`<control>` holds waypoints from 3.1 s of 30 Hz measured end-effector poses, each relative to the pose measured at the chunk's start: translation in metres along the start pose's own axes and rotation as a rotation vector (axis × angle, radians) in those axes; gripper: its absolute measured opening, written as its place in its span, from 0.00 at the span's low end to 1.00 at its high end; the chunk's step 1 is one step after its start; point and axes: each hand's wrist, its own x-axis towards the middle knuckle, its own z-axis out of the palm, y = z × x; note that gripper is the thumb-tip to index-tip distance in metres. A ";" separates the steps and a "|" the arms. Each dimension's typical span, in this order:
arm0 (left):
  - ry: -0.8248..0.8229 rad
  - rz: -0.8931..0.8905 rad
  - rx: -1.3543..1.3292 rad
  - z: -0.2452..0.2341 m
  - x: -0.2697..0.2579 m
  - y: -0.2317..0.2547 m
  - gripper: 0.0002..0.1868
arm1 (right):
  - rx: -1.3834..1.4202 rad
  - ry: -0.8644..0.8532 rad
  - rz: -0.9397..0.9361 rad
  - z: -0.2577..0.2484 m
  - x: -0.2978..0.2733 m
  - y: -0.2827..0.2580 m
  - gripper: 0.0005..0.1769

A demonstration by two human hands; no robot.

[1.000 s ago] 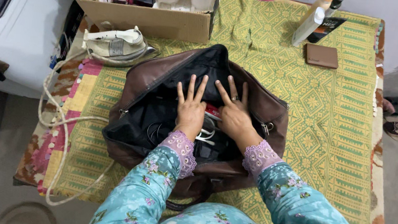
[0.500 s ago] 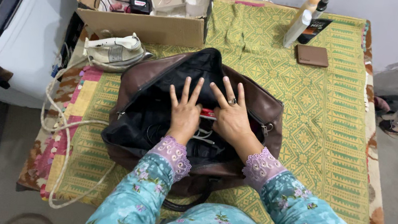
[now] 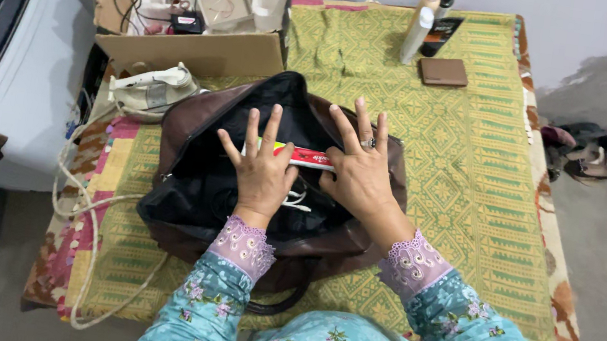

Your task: The person unzips a brown handbag and removes several items one by one, placing them on the table. Items include a bottle, a small container, a wallet, and a tube. The person continues to remove items until the bag is mostly empty.

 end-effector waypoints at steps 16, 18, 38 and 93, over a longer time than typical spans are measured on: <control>0.136 0.189 -0.005 0.007 0.031 0.165 0.16 | -0.119 0.201 0.125 -0.103 -0.102 0.105 0.12; 0.142 0.207 -0.012 0.012 0.030 0.198 0.17 | -0.148 0.207 0.148 -0.120 -0.126 0.125 0.11; 0.087 0.358 -0.130 0.097 0.055 0.413 0.17 | -0.274 0.234 0.274 -0.203 -0.263 0.290 0.20; 0.152 -0.186 0.134 0.276 0.246 0.543 0.11 | 0.038 0.112 -0.220 -0.168 -0.124 0.624 0.18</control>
